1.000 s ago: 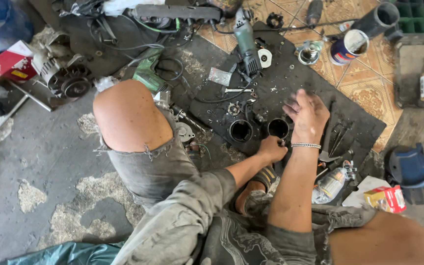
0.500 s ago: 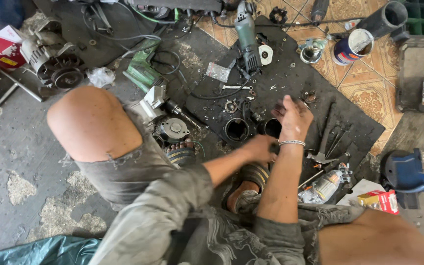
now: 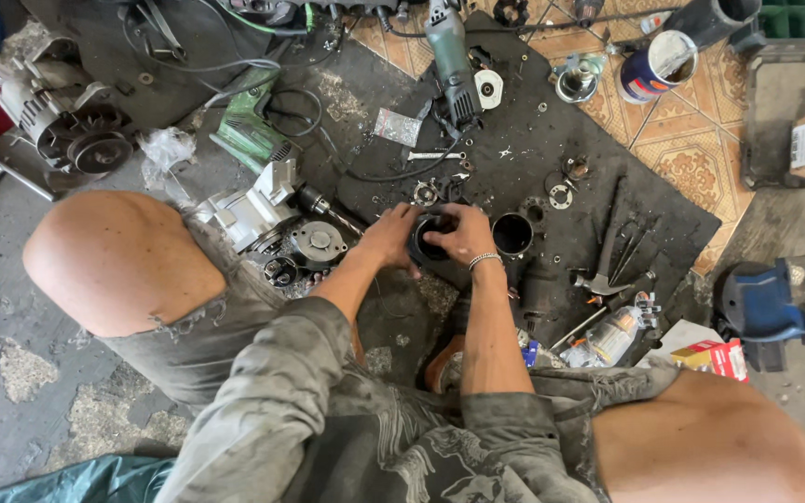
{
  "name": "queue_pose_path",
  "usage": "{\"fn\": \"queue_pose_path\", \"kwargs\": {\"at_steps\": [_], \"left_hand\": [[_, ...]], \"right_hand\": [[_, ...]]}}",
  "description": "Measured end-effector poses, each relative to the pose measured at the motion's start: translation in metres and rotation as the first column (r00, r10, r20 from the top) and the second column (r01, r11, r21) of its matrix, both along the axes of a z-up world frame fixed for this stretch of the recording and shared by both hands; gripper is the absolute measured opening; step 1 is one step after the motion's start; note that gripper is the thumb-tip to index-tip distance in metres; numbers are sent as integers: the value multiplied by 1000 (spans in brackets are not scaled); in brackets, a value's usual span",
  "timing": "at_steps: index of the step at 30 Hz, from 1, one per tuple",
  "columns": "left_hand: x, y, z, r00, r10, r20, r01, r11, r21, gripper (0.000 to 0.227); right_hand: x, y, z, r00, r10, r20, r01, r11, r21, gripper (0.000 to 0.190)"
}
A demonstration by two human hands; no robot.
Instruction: The person unpacks several small boxes containing mechanical parts and tools while sitting on the floor. They then use a hammer to tap a metal ring into a cylindrical metal housing, followed by inserting a small metal component into the housing.
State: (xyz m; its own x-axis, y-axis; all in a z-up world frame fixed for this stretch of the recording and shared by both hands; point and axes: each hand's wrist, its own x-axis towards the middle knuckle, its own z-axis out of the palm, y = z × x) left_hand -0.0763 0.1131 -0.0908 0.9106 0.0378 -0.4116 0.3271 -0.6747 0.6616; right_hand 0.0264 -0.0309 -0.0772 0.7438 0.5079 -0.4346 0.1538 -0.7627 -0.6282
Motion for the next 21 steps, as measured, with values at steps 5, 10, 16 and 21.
{"fn": "queue_pose_path", "kwargs": {"at_steps": [5, 10, 16, 21], "left_hand": [[8, -11, -23, 997, -36, 71, 35, 999, 18, 124], [10, -17, -45, 995, -57, 84, 56, 998, 17, 124], [11, -14, -55, 974, 5, 224, 5, 999, -43, 110], [17, 1, -44, 913, 67, 403, 30, 973, -231, 114]], "right_hand": [[-2, 2, -2, 998, -23, 50, 23, 1000, 8, 37], [-1, -6, -12, 997, -38, 70, 38, 999, 2, 36], [-1, -12, -11, 990, -124, 72, 119, 991, 66, 31], [12, -20, -3, 977, -215, 2, 206, 938, 279, 29]]}}
